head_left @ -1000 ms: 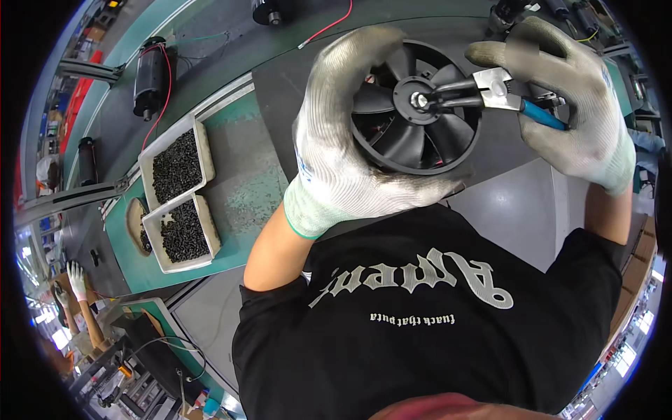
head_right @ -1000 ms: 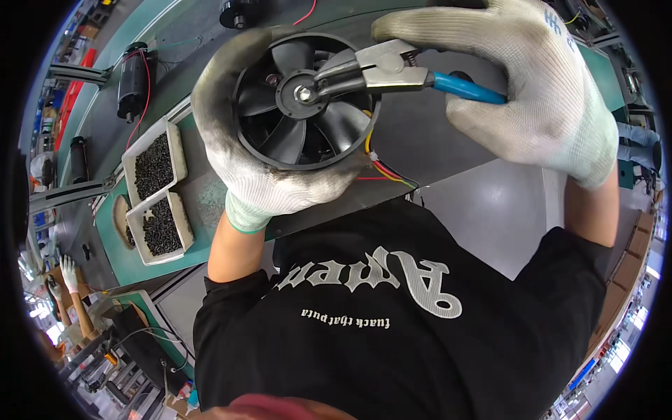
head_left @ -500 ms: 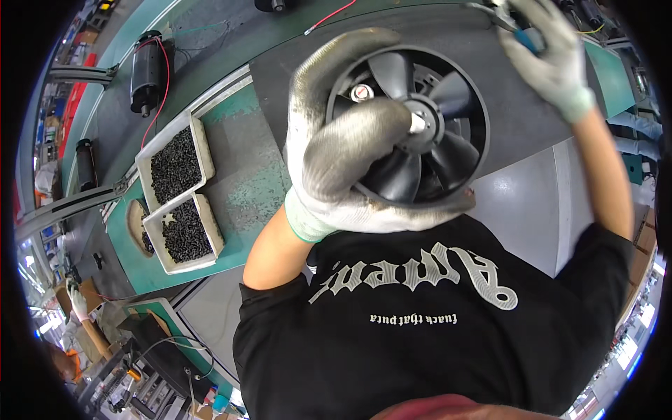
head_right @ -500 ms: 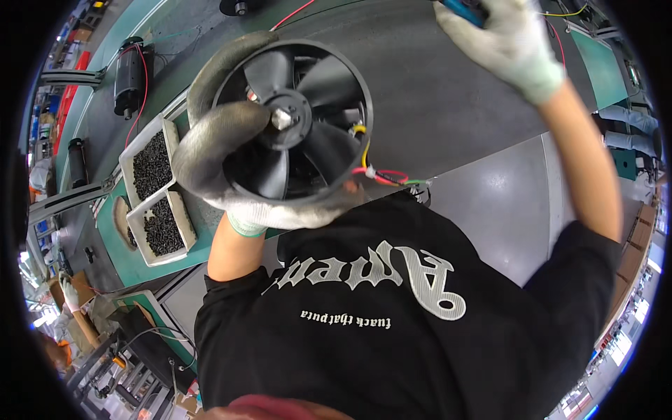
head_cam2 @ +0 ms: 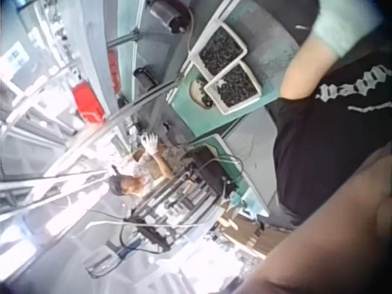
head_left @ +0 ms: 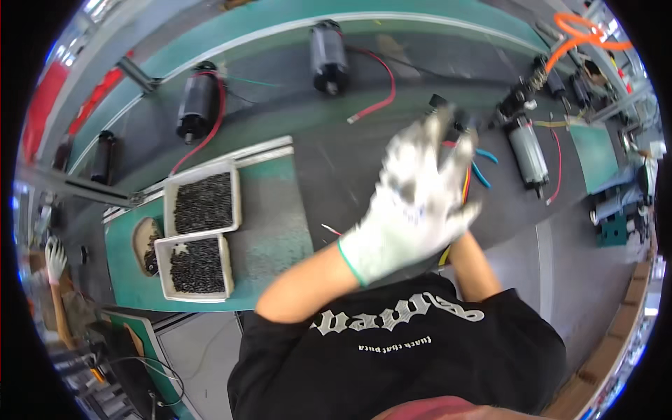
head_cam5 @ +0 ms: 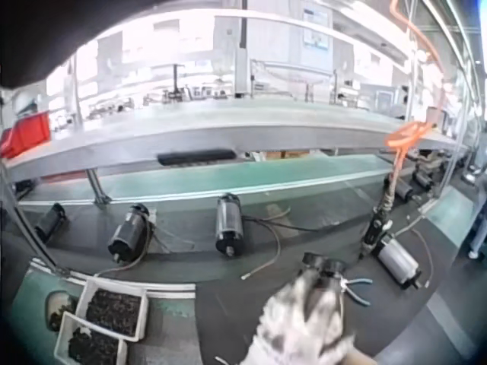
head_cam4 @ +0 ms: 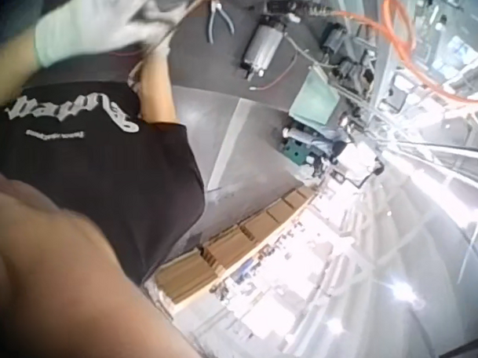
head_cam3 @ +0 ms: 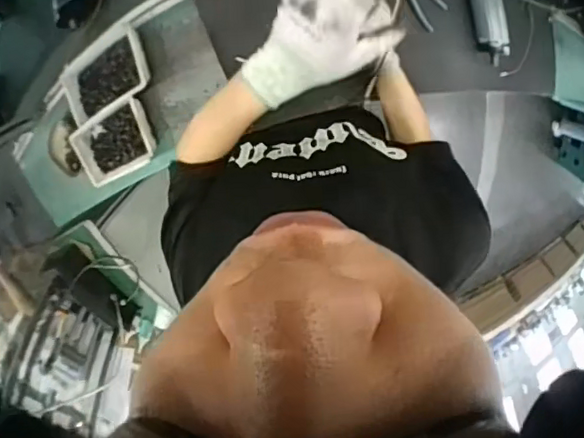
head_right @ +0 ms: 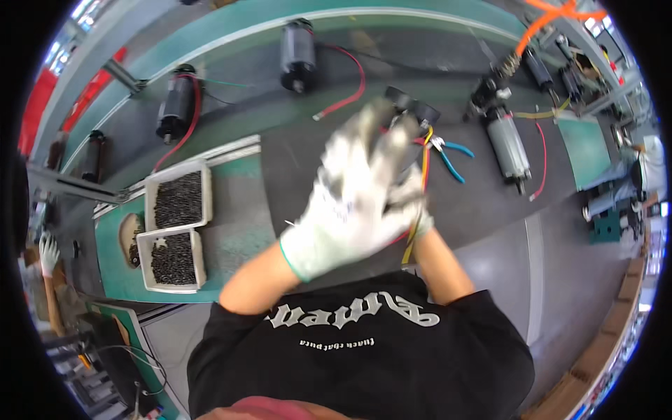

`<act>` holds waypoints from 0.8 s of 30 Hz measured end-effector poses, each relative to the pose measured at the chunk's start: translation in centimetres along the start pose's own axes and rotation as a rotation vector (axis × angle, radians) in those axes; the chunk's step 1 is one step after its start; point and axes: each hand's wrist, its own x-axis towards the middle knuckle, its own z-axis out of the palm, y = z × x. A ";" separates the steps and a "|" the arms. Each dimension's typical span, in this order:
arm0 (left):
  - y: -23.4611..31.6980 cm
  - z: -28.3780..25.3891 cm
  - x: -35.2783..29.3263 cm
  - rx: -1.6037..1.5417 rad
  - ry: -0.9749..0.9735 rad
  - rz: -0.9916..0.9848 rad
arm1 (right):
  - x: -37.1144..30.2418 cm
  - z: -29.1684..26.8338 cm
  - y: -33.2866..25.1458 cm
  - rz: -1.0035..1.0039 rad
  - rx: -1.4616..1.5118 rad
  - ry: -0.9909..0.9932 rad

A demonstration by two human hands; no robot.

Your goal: Assembling small motors by attaching components and pins using pliers and an electric screwdriver.

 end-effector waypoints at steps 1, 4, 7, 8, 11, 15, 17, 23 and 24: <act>-0.2 -0.3 -1.8 -0.064 -0.020 0.034 | 2.7 -1.7 1.3 0.174 0.214 -0.074; -1.3 -3.6 -8.0 -0.316 -0.331 0.020 | 12.1 -3.8 -0.5 0.399 0.053 -0.043; -1.1 -4.9 -12.0 -0.353 -0.427 -0.157 | 29.5 -13.8 11.2 -0.045 -0.694 -0.186; -1.0 -5.5 -14.0 -0.301 -0.358 -0.203 | 29.2 -6.0 3.1 0.400 -0.686 -0.124; -0.5 -8.4 -15.9 -0.243 -0.297 -0.187 | 39.2 -14.5 11.1 -0.190 -0.986 -0.064; 0.6 -12.0 -21.0 -0.262 0.063 -0.764 | 36.7 -2.5 4.9 -0.055 -1.023 -0.044; 1.0 -11.6 -20.6 -0.421 0.395 -1.166 | 32.4 6.8 0.7 -0.295 -1.538 -0.540; -3.3 -10.8 -17.7 -0.438 0.127 -0.827 | 30.3 21.8 5.6 -0.140 -1.298 -0.277; -3.2 -10.7 -17.1 -0.391 0.087 -0.780 | 28.3 21.3 4.1 -0.299 -1.236 -0.104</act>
